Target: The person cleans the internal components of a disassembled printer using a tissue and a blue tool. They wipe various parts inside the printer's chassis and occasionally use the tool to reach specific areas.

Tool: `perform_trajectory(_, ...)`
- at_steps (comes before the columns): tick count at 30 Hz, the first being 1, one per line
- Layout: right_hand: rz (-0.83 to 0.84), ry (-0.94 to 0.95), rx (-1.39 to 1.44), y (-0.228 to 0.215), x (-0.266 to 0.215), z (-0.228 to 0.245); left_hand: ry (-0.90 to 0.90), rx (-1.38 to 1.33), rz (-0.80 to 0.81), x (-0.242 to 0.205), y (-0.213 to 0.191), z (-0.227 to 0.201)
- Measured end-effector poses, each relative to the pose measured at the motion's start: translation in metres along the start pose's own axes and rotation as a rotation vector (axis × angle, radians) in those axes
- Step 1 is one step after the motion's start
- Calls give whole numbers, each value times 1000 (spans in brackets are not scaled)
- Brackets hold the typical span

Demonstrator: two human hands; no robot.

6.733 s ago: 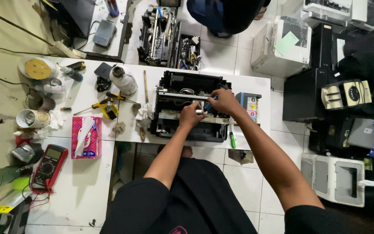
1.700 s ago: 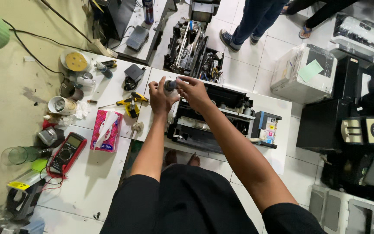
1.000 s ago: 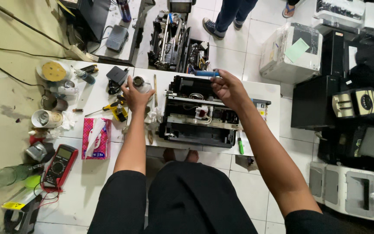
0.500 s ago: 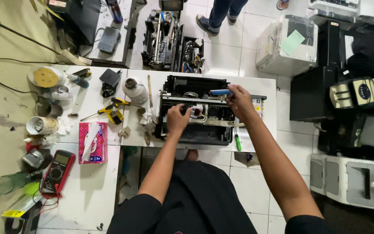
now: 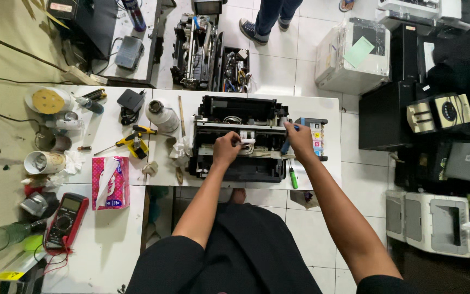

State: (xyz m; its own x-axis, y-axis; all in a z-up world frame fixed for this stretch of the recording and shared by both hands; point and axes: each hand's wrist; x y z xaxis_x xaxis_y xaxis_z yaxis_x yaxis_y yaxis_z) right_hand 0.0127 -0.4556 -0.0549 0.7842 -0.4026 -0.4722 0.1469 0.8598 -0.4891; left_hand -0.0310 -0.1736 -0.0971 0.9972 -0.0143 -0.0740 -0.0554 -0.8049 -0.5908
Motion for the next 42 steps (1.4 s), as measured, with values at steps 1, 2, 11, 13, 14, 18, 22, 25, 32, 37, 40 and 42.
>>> perform_trajectory(1, 2, 0, 1, 1, -15, 12, -1, 2, -1, 2, -4, -3)
perform_trajectory(2, 4, -73, -92, 0, -31, 23, 57, -6, 21, 3, -7, -7)
perform_trajectory(11, 228, -646, -338, 22, -70, 32, 167, -151, 227, 26, -17, -31)
perform_trajectory(13, 228, -672, -331, 30, -70, 22, 184, -133, 244, 29, -10, -23)
perform_trajectory(14, 201, -658, -345, 34, -66, 17, 141, -153, 245, 31, -8, -20)
perform_trajectory(18, 96, -542, -383, 54, -60, 2, 79, -226, 226, 32, -10, -24)
perform_trajectory(22, 11, -493, -398, 70, -57, -5, 147, -35, 85, 21, -24, -34)
perform_trajectory(25, -12, -532, -422, 75, -59, -3, 293, 209, 109, 2, -38, -49)
perform_trajectory(32, -11, -539, -487, 75, -58, 5, 562, 550, 122, 3, -2, -7)
perform_trajectory(37, -9, -514, -542, 76, -56, 14, 656, 624, 133, 10, 14, 4)
perform_trajectory(40, -3, -528, -572, 76, -55, 14, 717, 706, 49, 15, 29, 17)
perform_trajectory(42, -5, -528, -571, 76, -56, 15, 835, 779, -33, 13, 26, 11)
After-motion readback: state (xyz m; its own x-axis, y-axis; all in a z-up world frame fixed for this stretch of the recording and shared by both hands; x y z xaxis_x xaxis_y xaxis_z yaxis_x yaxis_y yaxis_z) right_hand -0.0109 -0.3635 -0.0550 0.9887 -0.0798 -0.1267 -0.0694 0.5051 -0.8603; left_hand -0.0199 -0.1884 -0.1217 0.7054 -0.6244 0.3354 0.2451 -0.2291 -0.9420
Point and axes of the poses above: each hand's wrist, its own x-axis towards the middle knuckle, its own y-axis out of the palm, z = x × y, and after that the axes turned 9 degrees about y, right-handed
